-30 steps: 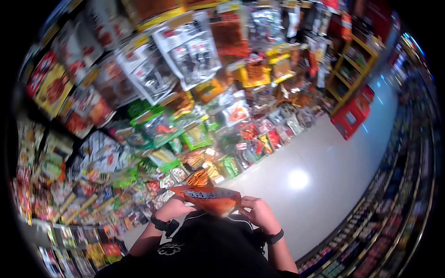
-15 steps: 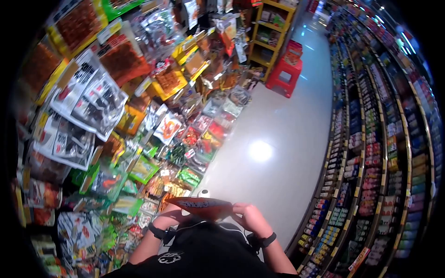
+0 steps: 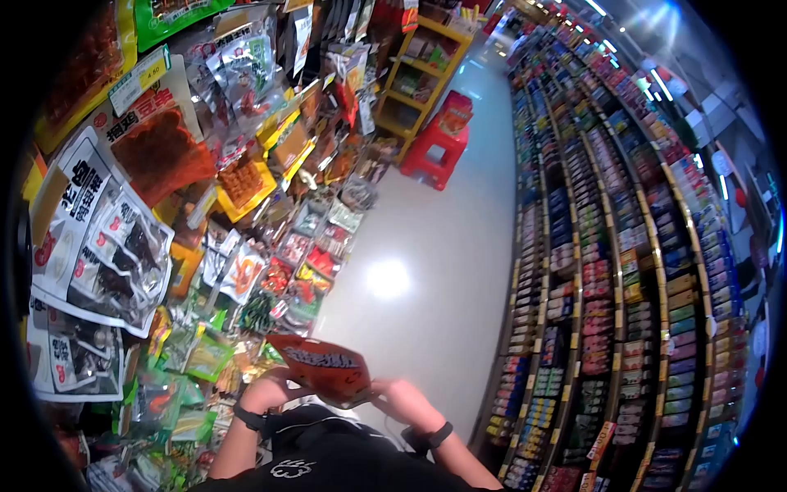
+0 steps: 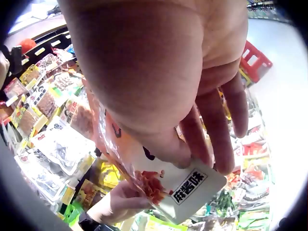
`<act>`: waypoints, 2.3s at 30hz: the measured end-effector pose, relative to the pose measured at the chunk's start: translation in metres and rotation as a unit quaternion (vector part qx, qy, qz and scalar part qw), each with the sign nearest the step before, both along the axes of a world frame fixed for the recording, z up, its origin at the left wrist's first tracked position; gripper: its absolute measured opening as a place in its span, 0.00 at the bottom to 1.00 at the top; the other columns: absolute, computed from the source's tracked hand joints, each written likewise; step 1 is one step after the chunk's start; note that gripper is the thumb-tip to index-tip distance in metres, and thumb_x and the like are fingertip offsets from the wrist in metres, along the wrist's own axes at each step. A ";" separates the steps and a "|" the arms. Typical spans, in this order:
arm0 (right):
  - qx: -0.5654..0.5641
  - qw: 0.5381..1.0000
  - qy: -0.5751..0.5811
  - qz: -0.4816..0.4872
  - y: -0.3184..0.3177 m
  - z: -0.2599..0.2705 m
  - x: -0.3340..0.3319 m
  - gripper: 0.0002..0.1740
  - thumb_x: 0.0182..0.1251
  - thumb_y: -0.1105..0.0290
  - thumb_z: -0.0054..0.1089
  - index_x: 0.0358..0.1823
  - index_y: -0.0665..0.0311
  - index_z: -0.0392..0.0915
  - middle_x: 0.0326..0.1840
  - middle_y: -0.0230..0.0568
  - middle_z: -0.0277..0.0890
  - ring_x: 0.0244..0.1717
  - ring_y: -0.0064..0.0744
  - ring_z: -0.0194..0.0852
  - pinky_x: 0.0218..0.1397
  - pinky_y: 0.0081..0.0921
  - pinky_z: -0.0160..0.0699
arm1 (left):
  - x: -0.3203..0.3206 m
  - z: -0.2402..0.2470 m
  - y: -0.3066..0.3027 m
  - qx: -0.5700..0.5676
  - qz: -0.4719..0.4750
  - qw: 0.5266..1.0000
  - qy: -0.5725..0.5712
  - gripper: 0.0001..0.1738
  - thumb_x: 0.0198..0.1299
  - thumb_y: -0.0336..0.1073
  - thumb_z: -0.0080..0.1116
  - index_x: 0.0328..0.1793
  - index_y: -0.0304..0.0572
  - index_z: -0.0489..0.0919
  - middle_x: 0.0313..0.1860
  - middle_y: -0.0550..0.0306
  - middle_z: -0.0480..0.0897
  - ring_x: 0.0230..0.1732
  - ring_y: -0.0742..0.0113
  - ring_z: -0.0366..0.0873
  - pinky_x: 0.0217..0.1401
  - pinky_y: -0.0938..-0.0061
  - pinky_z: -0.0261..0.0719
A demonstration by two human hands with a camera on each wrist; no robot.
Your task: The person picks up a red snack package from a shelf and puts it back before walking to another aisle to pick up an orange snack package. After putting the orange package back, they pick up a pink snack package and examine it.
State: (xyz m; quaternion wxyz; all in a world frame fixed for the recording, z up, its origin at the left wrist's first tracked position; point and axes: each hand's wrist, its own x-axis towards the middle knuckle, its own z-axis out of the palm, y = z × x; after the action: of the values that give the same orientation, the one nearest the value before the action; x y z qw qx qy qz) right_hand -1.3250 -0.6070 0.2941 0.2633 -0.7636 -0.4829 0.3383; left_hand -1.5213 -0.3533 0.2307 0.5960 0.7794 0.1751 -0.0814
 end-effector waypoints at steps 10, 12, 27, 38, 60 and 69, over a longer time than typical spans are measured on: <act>0.028 0.995 -0.022 -0.092 -0.005 0.012 -0.004 0.04 0.70 0.73 0.63 0.41 0.65 0.82 0.39 0.48 0.85 0.39 0.54 0.82 0.44 0.41 0.81 | 0.052 0.018 0.026 0.014 -0.078 0.987 -0.140 0.14 0.56 0.31 0.77 0.49 0.41 0.90 0.49 0.49 0.90 0.52 0.54 0.88 0.58 0.62 0.82; 0.007 0.993 -0.014 -0.115 -0.023 -0.002 -0.002 0.10 0.71 0.71 0.64 0.50 0.65 0.82 0.47 0.51 0.85 0.46 0.56 0.83 0.51 0.40 0.82 | 0.067 0.009 0.023 0.019 -0.104 0.979 -0.174 0.16 0.56 0.31 0.77 0.51 0.41 0.90 0.51 0.49 0.90 0.52 0.54 0.88 0.58 0.65 0.83; 0.027 0.985 0.011 -0.168 -0.105 -0.035 0.080 0.21 0.68 0.70 0.65 0.62 0.62 0.79 0.58 0.52 0.85 0.55 0.58 0.83 0.59 0.44 0.82 | 0.180 0.018 -0.042 0.098 -0.205 0.970 -0.085 0.17 0.60 0.41 0.77 0.53 0.46 0.90 0.43 0.53 0.92 0.43 0.58 0.90 0.50 0.65 0.85; 0.144 0.958 0.013 -0.249 -0.215 -0.010 0.199 0.14 0.65 0.71 0.63 0.52 0.59 0.86 0.40 0.55 0.85 0.37 0.59 0.82 0.43 0.46 0.81 | 0.341 0.052 -0.144 0.099 -0.271 0.947 -0.141 0.15 0.62 0.38 0.74 0.53 0.41 0.89 0.49 0.50 0.92 0.52 0.57 0.89 0.56 0.65 0.84; 0.059 0.949 -0.035 -0.309 -0.219 -0.018 0.309 0.09 0.68 0.72 0.60 0.46 0.63 0.84 0.42 0.51 0.85 0.43 0.56 0.82 0.48 0.45 0.81 | 0.525 0.047 -0.153 0.032 -0.418 0.900 -0.117 0.23 0.61 0.34 0.76 0.62 0.38 0.85 0.54 0.51 0.90 0.57 0.61 0.87 0.59 0.65 0.84; 0.046 0.946 -0.020 -0.319 -0.149 0.009 0.392 0.11 0.68 0.73 0.59 0.49 0.63 0.85 0.45 0.51 0.87 0.47 0.56 0.83 0.49 0.45 0.81 | 0.606 0.053 -0.088 0.052 -0.404 0.907 -0.110 0.21 0.61 0.40 0.77 0.57 0.40 0.88 0.53 0.51 0.91 0.53 0.55 0.88 0.58 0.62 0.84</act>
State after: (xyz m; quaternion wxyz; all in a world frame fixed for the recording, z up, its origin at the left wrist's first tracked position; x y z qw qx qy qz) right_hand -0.9326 -0.7559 0.3031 0.3824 -0.8715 -0.2339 0.1988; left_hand -0.9150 -0.4409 0.2840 0.4865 0.8173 -0.2171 -0.2195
